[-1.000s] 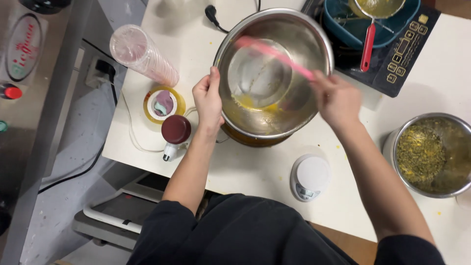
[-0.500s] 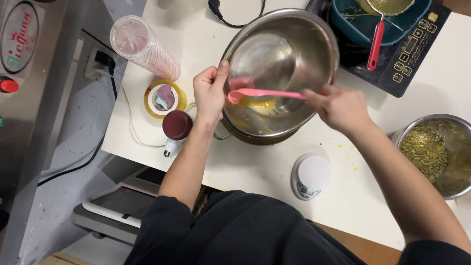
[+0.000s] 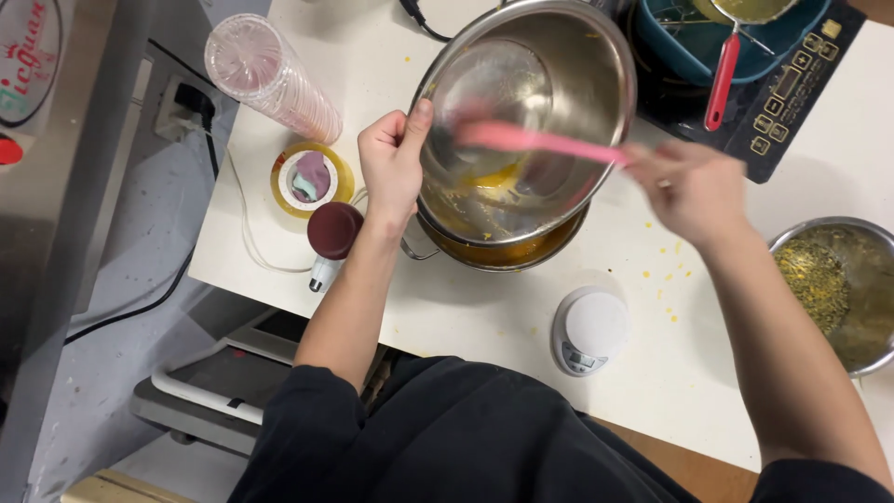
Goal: Pouring and scraping food ingredients from pots into bowls in a kitchen production area.
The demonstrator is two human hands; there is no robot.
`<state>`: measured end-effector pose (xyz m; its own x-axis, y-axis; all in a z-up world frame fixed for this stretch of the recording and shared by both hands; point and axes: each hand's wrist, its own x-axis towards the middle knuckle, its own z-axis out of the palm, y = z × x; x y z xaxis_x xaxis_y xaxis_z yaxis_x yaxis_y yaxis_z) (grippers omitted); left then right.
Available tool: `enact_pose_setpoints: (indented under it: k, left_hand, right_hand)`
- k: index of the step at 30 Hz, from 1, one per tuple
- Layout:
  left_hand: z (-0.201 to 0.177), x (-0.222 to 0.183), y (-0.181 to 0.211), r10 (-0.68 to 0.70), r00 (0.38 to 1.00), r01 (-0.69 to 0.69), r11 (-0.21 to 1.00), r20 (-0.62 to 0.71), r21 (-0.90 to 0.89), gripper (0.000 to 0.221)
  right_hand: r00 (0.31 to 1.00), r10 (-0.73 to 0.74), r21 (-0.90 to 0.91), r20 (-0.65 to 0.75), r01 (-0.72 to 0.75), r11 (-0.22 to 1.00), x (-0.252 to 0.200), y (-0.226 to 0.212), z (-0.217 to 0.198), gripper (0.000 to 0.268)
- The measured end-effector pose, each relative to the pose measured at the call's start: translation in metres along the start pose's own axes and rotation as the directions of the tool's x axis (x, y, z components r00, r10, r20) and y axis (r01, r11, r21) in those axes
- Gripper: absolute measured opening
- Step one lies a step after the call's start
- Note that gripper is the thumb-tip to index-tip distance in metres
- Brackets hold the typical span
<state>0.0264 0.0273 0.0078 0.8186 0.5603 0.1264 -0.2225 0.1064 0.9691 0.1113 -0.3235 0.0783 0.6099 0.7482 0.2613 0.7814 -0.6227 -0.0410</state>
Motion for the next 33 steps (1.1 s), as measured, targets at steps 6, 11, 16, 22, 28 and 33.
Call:
enact_pose_setpoints:
  k: [6, 11, 16, 22, 28, 33]
  left_hand:
    - [0.006, -0.001, 0.001, -0.006, 0.998, 0.005, 1.000, -0.065, -0.012, 0.056]
    - [0.007, -0.008, -0.005, 0.052, 0.997, -0.051, 0.999, -0.058, 0.006, 0.058]
    - [0.008, -0.013, 0.002, 0.011, 0.998, -0.012, 1.000, -0.054, -0.025, 0.058]
    - [0.005, -0.010, 0.007, 0.047, 0.996, -0.047, 0.999, -0.071, 0.003, 0.058]
    - [0.012, -0.013, 0.016, 0.064, 0.997, -0.063, 0.998, -0.039, 0.006, 0.058]
    - [0.012, -0.010, 0.016, 0.106, 0.991, -0.101, 0.993, -0.077, 0.060, 0.060]
  right_hand:
    - [0.983, 0.151, -0.077, -0.107, -0.160, 0.984, -0.012, 0.002, 0.023, 0.014]
    - [0.994, 0.110, 0.033, -0.012, -0.110, 0.993, -0.016, -0.002, 0.018, 0.019]
    - [0.943, 0.318, 0.124, -0.102, -0.305, 0.944, -0.018, 0.009, 0.023, 0.018]
    - [0.997, 0.080, 0.135, -0.006, -0.079, 0.988, -0.020, 0.010, 0.017, 0.022]
    - [0.965, 0.234, -0.036, -0.116, -0.240, 0.970, -0.028, 0.015, 0.021, 0.014]
    - [0.983, 0.184, 0.081, -0.023, -0.182, 0.980, -0.033, 0.008, 0.018, 0.021]
